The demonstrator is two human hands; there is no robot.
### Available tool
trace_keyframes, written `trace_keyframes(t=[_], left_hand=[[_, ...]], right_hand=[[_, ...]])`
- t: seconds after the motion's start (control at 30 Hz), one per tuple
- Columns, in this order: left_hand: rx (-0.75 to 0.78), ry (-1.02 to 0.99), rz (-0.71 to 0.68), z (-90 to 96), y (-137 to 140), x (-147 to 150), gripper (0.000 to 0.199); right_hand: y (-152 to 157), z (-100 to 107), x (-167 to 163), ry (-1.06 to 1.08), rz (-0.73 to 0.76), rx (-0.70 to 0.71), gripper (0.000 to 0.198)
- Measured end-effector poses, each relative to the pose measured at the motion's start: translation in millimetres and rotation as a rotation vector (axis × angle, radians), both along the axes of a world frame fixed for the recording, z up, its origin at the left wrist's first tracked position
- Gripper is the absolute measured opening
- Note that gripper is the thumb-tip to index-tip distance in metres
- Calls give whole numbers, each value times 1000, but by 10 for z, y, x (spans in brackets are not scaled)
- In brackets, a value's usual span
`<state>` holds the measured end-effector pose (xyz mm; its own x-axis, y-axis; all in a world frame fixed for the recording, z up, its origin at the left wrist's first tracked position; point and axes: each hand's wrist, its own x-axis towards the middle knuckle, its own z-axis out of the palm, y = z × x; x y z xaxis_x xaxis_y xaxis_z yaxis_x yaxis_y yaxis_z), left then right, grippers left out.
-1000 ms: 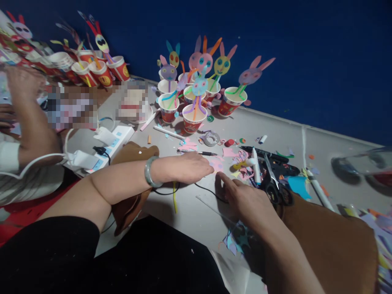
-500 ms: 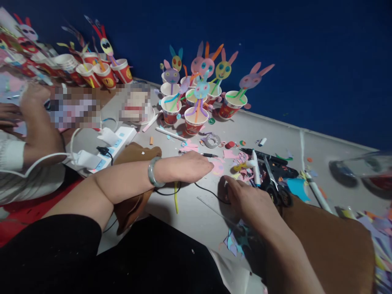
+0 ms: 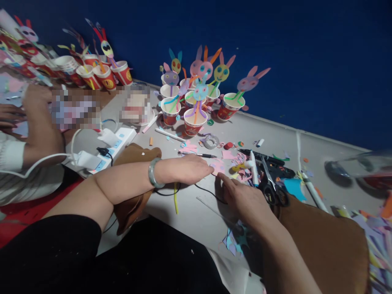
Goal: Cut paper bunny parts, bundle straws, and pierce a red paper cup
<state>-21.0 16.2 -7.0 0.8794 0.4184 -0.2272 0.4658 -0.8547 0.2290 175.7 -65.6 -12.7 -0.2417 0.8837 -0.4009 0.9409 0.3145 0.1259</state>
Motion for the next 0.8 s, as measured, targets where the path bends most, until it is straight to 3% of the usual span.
trace_keyframes(t=[0.57,0.8], left_hand=[[-57,29,-22,77,-34,29,30],[-70,36,-57,69,-16,33,33]], right_hand=[[24,1,32,126,-18,42,39],[51,-97,57,215,-14,81,38]])
